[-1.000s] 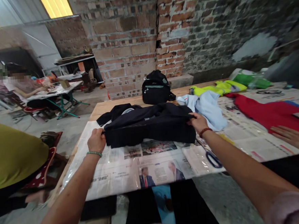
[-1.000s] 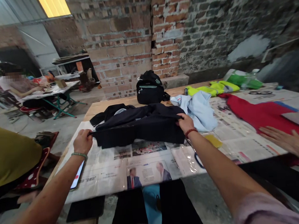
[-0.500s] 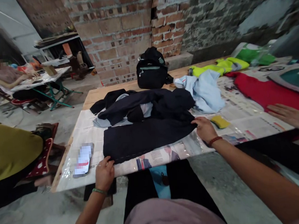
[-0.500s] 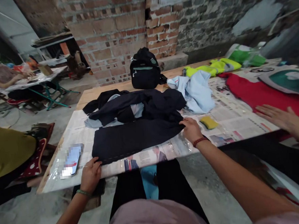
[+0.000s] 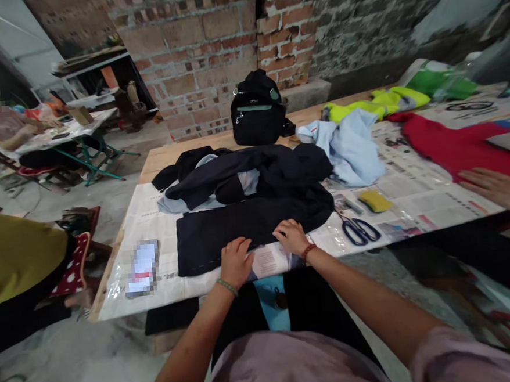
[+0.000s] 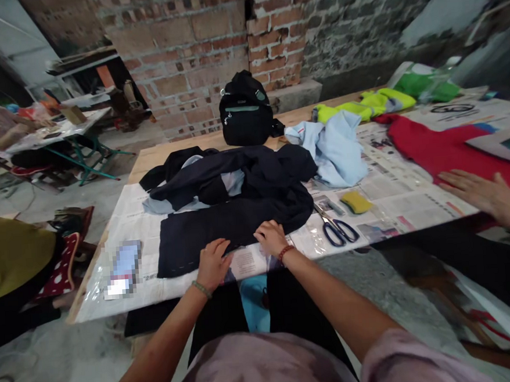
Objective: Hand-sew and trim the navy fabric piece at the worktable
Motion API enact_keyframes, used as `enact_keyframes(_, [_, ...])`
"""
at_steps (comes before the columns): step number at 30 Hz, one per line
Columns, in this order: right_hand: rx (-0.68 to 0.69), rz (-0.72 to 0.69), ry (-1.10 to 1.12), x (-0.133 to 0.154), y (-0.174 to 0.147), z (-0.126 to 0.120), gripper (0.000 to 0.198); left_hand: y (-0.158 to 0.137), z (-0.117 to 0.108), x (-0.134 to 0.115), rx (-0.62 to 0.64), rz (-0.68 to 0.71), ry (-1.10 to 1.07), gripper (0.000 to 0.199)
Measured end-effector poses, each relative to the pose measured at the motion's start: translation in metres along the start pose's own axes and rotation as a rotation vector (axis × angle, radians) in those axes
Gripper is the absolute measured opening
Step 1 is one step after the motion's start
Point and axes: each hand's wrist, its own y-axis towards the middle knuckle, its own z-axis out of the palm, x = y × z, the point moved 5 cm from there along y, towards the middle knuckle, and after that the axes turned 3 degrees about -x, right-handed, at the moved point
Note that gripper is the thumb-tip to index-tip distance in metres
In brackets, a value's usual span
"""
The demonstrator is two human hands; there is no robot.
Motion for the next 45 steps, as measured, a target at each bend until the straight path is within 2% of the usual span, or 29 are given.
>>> enact_keyframes(2, [0.032,0.072,0.001,-0.003,0.009,0.001,0.023,0.014,0.016,0.001,0.054,-0.032,-0.004,0.03])
enact_keyframes(5, [0.089,0.104,-0.006,-0.002,0.016,-0.001,0.028,0.025,0.027,0.01,0.045,-0.085,-0.015,0.022])
enact_keyframes(8, [0.112,0.117,-0.029,0.0,0.02,-0.002,0.032,0.026,0.029,0.018,0.013,-0.093,-0.052,0.022])
enact_keyframes(13, [0.187,0.176,-0.054,-0.001,0.025,0.0,0.026,0.029,0.029,0.018,0.042,-0.066,-0.027,0.021])
enact_keyframes(18, [0.144,0.174,-0.035,0.002,0.022,-0.003,0.025,0.032,0.027,0.016,0.052,-0.056,0.035,0.03])
enact_keyframes(20, [0.057,0.133,0.028,0.006,0.015,-0.007,0.019,0.032,0.026,0.017,0.068,-0.043,0.039,0.035])
enact_keyframes(22, [-0.031,0.007,0.122,0.015,0.005,-0.009,0.015,0.032,0.026,0.018,0.074,-0.02,0.029,0.038])
enact_keyframes(24, [-0.058,-0.141,0.185,0.026,-0.007,-0.007,0.019,0.032,0.026,0.019,0.068,-0.004,0.021,0.039])
enact_keyframes(26, [-0.042,-0.219,0.186,0.033,-0.015,0.0,0.024,0.032,0.026,0.02,0.056,-0.004,0.024,0.04])
enact_keyframes(28, [-0.027,-0.214,0.152,0.036,-0.018,0.007,0.02,0.032,0.027,0.02,0.045,-0.011,0.028,0.039])
enact_keyframes(32, [0.016,-0.09,0.139,0.032,-0.011,0.016,0.016,0.031,0.029,0.02,0.02,-0.024,0.019,0.037])
enact_keyframes(36, [0.131,-0.001,0.192,0.028,-0.005,0.018,0.017,0.03,0.032,0.022,-0.018,-0.02,-0.02,0.033])
enact_keyframes(39, [0.153,0.008,0.203,0.027,-0.004,0.017,0.018,0.029,0.032,0.021,-0.062,-0.013,-0.052,0.022])
enact_keyframes(41, [0.143,0.017,0.198,0.027,-0.005,0.017,0.018,0.027,0.026,0.02,-0.159,-0.04,-0.019,0.017])
enact_keyframes(43, [0.133,0.018,0.189,0.027,-0.005,0.017,0.018,0.023,0.018,0.017,-0.289,-0.054,0.046,0.021])
enact_keyframes(45, [0.124,0.006,0.186,0.028,-0.005,0.017,0.017,0.016,0.011,0.011,-0.385,-0.018,0.095,0.021])
